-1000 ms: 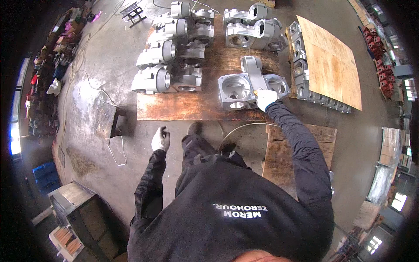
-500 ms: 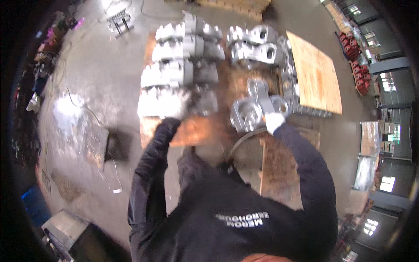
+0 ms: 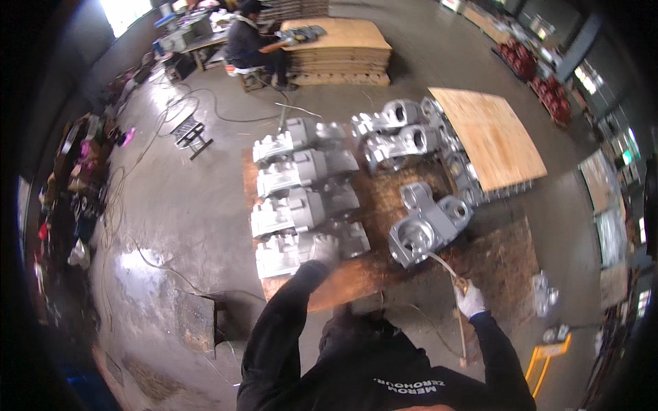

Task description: The person cleans several silver metal parts on a wooden pallet using a handheld spray tool. They pick up each part, spray it thoroughly, and place it back down, repeating the process for multiple items.

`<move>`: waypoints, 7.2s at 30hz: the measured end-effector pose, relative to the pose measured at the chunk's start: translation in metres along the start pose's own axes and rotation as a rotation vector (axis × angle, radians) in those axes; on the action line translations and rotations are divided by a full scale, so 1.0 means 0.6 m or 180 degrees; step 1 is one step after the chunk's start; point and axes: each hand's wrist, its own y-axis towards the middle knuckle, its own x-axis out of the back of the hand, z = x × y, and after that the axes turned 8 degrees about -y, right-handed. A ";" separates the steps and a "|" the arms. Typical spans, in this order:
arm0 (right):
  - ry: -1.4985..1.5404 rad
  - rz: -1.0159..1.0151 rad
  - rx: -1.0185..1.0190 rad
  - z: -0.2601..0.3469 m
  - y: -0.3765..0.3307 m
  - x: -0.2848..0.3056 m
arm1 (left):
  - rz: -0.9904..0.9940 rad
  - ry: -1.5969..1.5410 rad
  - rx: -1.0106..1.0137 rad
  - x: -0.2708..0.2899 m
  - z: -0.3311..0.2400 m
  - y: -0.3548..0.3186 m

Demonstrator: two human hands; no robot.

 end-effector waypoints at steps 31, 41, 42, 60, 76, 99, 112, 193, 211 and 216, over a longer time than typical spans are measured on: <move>0.4373 -0.0616 -0.2484 0.103 -0.175 -0.280 | 0.0910 0.0223 -0.1068 0.062 -0.069 0.032; 0.5400 -0.0130 -0.3022 0.107 -0.173 -0.324 | 0.0902 0.0211 -0.1221 0.034 -0.051 0.041; 0.5173 -0.0220 -0.3021 0.104 -0.164 -0.338 | 0.0813 0.0189 -0.1235 0.029 -0.049 0.043; 0.4673 -0.0188 -0.2631 0.099 -0.117 -0.341 | 0.0597 0.0084 -0.1253 0.029 -0.048 0.038; 0.4600 -0.0055 -0.3037 0.086 -0.132 -0.452 | 0.0815 0.0121 -0.1058 -0.007 -0.039 0.053; 0.5052 -0.0342 -0.2931 0.045 -0.093 -0.474 | 0.0531 0.0330 -0.1136 0.007 -0.047 0.043; 0.4750 0.0080 -0.2681 -0.003 -0.097 -0.457 | 0.0911 0.0446 -0.1017 0.034 -0.079 0.035; 0.5714 0.0784 -0.2963 -0.196 0.028 -0.347 | 0.0927 0.0678 -0.0647 0.046 -0.115 0.030; 0.5442 0.0022 -0.3147 -0.244 0.113 -0.326 | 0.0109 0.0235 -0.0933 -0.009 -0.063 0.059; 0.5631 0.0291 -0.2897 -0.243 0.153 -0.347 | 0.0209 0.0155 -0.0671 -0.016 -0.070 0.064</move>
